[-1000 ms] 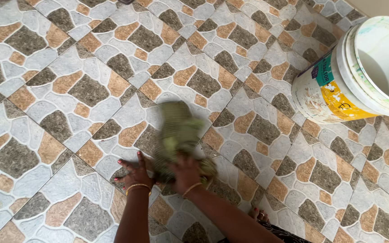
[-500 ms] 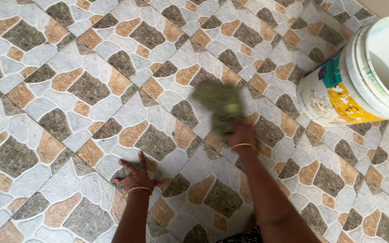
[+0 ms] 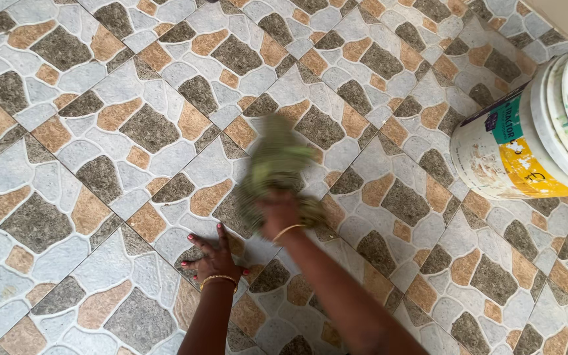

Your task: The person cleans the tiled floor by wiping it with a cloth.

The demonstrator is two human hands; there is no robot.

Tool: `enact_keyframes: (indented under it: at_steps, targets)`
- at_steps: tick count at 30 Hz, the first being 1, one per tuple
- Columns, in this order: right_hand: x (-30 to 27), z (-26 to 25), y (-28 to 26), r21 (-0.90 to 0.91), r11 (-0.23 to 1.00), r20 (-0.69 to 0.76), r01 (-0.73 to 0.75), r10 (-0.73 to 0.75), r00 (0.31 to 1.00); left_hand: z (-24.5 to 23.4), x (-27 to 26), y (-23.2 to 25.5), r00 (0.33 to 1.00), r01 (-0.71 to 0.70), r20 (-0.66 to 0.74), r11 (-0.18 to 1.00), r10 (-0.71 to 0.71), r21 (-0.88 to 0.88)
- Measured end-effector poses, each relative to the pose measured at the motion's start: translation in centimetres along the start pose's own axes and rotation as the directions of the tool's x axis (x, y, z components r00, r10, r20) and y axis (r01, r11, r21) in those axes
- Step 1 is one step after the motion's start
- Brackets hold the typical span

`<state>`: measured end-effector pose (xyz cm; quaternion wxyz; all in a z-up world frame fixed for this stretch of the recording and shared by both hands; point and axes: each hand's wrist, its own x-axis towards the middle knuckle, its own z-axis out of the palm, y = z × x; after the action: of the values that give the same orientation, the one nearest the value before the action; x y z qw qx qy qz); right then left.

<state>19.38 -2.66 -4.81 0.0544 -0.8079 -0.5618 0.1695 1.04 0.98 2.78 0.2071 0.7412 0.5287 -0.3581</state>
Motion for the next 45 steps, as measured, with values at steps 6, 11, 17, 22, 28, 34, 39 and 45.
enact_keyframes:
  at_steps: [6,11,17,22,28,34,39,45]
  targets:
    - [3.5,-6.0,-6.1,-0.069,0.932,0.329,0.356,-0.315,0.890,0.2,0.6,0.0,1.000,0.015,-0.005,0.995,-0.014,0.103]
    - [7.6,-7.8,0.4,-0.050,0.998,0.188,0.046,-0.035,0.982,-0.9,-0.5,0.1,0.998,0.038,0.050,0.998,-0.035,-0.052]
    - [8.2,-8.8,15.1,0.204,0.760,0.173,-0.617,0.593,0.787,-1.7,-1.2,-0.1,0.999,0.012,0.048,0.997,-0.008,-0.072]
    - [2.0,-6.5,17.6,0.054,0.649,-0.103,-0.758,0.759,0.643,-2.1,-1.3,-0.3,0.997,0.008,0.081,0.996,-0.001,-0.092]
    - [-2.8,-2.6,4.7,-0.200,0.818,0.113,-0.540,0.566,0.816,0.0,0.3,-0.3,1.000,0.001,0.014,0.995,0.000,-0.096]
    - [-5.9,-2.6,-4.2,-0.081,0.984,0.134,0.156,-0.145,0.980,0.1,0.2,-0.2,1.000,0.030,0.004,0.997,-0.030,-0.067]
    - [-2.8,-4.0,2.2,-0.031,0.992,0.097,0.124,-0.121,0.988,0.0,-0.1,0.1,0.997,0.069,0.032,0.998,-0.069,-0.003]
    - [-5.0,-6.3,15.9,0.032,0.935,-0.076,-0.353,0.354,0.932,0.3,0.8,-0.2,0.999,0.025,0.032,1.000,-0.025,0.017]
